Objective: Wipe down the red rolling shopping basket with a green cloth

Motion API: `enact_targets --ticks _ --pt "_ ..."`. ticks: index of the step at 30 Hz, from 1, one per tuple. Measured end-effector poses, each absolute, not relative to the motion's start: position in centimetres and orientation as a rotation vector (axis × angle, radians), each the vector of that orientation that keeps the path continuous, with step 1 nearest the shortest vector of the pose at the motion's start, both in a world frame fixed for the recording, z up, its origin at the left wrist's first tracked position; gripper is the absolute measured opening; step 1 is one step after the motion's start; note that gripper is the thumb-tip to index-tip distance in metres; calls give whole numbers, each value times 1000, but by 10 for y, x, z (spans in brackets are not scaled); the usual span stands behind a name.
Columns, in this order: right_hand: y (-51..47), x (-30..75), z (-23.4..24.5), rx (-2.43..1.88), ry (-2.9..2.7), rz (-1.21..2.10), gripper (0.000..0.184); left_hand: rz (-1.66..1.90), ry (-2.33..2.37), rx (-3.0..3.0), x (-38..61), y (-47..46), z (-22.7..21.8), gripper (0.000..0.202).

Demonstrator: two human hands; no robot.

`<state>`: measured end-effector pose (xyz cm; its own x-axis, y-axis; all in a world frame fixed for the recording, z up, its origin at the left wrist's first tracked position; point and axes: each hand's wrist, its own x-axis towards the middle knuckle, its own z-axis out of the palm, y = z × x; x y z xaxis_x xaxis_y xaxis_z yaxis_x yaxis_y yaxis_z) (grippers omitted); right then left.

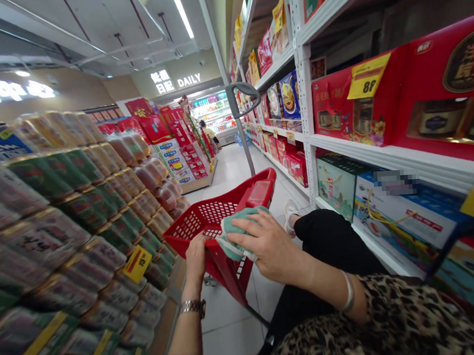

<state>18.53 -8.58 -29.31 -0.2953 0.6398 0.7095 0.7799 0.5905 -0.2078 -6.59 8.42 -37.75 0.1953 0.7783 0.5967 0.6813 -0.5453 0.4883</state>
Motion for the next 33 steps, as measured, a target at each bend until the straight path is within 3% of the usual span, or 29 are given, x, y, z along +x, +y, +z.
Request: enact_targets --ticks 11,17,24,28,33 --pt "-49 223 -292 -1348 -1924 -131 54 1176 1420 2170 -101 73 -362 47" --pt "-18 241 -294 -1488 -1781 -70 61 1508 1793 1884 -79 22 -320 55" --pt "-29 198 -314 -1179 -1853 -244 43 1318 1640 2536 5 -33 -291 51" --pt "-44 176 -322 -1135 -1911 -293 46 1327 1823 2772 7 -33 -301 50" --pt "-47 175 -317 -1144 -1949 -287 49 1459 1552 3016 -35 -36 -304 37"
